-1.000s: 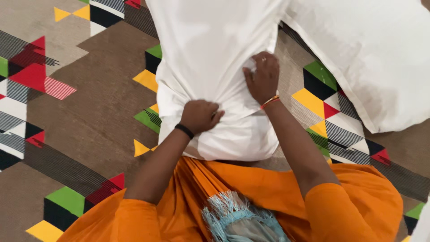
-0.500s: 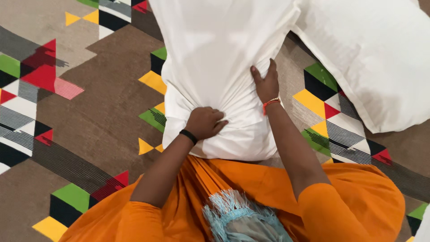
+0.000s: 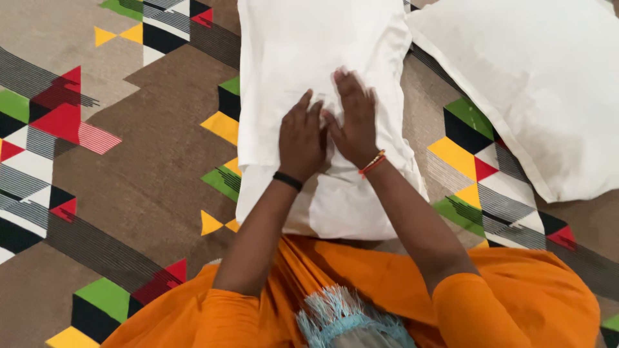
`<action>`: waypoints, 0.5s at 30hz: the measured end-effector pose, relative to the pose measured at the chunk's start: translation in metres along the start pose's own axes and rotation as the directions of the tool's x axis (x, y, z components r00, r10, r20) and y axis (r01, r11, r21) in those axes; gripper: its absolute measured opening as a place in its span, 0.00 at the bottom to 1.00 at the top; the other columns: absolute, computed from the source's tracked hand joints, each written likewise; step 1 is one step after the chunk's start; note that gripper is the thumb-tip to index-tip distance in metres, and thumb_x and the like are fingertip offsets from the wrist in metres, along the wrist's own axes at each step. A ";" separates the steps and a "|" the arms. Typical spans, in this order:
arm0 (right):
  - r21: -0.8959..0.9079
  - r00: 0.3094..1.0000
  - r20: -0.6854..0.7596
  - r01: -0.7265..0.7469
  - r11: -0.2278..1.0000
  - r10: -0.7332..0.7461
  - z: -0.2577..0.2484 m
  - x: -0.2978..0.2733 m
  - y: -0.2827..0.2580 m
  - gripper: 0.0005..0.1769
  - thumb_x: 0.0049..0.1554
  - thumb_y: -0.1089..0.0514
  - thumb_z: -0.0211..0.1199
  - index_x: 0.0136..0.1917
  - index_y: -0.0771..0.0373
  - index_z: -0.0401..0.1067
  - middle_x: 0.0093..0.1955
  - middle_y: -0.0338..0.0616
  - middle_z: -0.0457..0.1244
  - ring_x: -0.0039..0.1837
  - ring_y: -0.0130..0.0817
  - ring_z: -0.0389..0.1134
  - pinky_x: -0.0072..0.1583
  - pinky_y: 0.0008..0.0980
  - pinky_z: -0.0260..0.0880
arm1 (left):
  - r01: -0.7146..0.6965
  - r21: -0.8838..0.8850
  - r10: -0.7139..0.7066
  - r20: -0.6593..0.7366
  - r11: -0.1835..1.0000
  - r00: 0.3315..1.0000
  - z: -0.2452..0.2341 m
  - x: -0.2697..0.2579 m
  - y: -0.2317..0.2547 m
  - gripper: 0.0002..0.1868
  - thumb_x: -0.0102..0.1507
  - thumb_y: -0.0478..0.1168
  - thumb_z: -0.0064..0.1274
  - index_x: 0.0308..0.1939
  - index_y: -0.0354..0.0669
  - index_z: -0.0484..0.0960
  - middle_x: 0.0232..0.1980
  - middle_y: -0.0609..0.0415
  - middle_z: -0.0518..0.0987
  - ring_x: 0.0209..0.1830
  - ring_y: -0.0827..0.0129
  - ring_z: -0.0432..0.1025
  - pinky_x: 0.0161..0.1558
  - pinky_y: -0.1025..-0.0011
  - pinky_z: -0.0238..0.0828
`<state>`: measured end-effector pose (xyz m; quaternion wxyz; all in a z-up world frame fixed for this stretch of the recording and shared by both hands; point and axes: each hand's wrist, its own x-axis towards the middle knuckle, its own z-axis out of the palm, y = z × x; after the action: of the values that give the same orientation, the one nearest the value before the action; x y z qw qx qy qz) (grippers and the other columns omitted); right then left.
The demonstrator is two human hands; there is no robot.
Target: The person sits on a patterned bedspread and inserts a pillow into a white pillowcase by hand. They smooth the pillowcase, adjust the pillow inside, and then smooth the bedspread.
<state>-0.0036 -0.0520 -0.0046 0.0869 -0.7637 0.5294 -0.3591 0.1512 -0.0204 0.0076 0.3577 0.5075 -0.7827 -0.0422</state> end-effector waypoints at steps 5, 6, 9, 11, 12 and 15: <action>0.089 0.914 0.405 -0.002 0.996 -0.034 0.025 0.031 0.010 0.34 0.67 0.34 0.49 0.80 0.51 0.58 0.85 0.38 0.48 0.86 0.40 0.43 0.81 0.56 0.35 | 0.022 0.286 -0.050 0.091 0.958 0.995 0.053 -0.011 -0.003 0.31 0.67 0.48 0.45 0.72 0.37 0.68 0.75 0.41 0.65 0.75 0.46 0.59 0.75 0.49 0.49; 0.008 0.928 0.371 0.030 1.000 -0.031 0.027 0.031 0.017 0.35 0.66 0.34 0.49 0.80 0.49 0.58 0.85 0.37 0.47 0.86 0.39 0.43 0.80 0.56 0.35 | 0.034 0.262 -0.063 0.102 0.964 0.993 0.059 -0.019 -0.003 0.31 0.70 0.48 0.44 0.74 0.36 0.66 0.77 0.42 0.64 0.77 0.48 0.58 0.76 0.49 0.48; -0.201 0.960 0.276 0.094 0.975 -0.036 0.028 0.036 0.042 0.37 0.63 0.32 0.50 0.80 0.46 0.58 0.85 0.36 0.47 0.85 0.36 0.44 0.79 0.59 0.34 | 0.051 0.212 -0.081 0.134 0.976 0.988 0.067 -0.027 -0.006 0.31 0.73 0.49 0.41 0.77 0.34 0.63 0.80 0.44 0.61 0.80 0.53 0.55 0.78 0.50 0.47; -0.274 0.973 0.229 0.102 0.956 -0.039 0.032 0.045 0.057 0.38 0.64 0.31 0.50 0.82 0.46 0.57 0.86 0.36 0.46 0.85 0.34 0.45 0.79 0.60 0.34 | 0.039 0.213 -0.077 0.169 0.976 0.983 0.067 -0.024 -0.008 0.32 0.71 0.50 0.41 0.75 0.36 0.64 0.79 0.45 0.61 0.81 0.55 0.54 0.77 0.50 0.46; -0.303 0.974 0.226 0.090 0.949 -0.020 0.031 0.050 0.068 0.39 0.63 0.30 0.50 0.82 0.47 0.56 0.86 0.36 0.46 0.85 0.35 0.45 0.79 0.61 0.34 | 0.035 0.214 -0.069 0.157 0.976 0.985 0.066 -0.024 -0.007 0.32 0.71 0.50 0.40 0.75 0.37 0.64 0.80 0.45 0.61 0.81 0.56 0.54 0.77 0.50 0.46; -0.363 0.980 0.184 0.001 0.932 0.070 0.031 0.065 0.111 0.42 0.62 0.30 0.51 0.82 0.50 0.55 0.85 0.40 0.45 0.84 0.41 0.44 0.76 0.67 0.35 | 0.027 0.217 -0.058 0.137 0.976 0.989 0.064 -0.025 -0.005 0.32 0.71 0.50 0.38 0.76 0.38 0.63 0.81 0.45 0.59 0.82 0.57 0.53 0.77 0.51 0.46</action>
<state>-0.0551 -0.1637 -0.0544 0.0024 -0.7885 0.5887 -0.1778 0.1226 -0.0212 -0.0548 0.2430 0.5554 -0.7953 -0.0013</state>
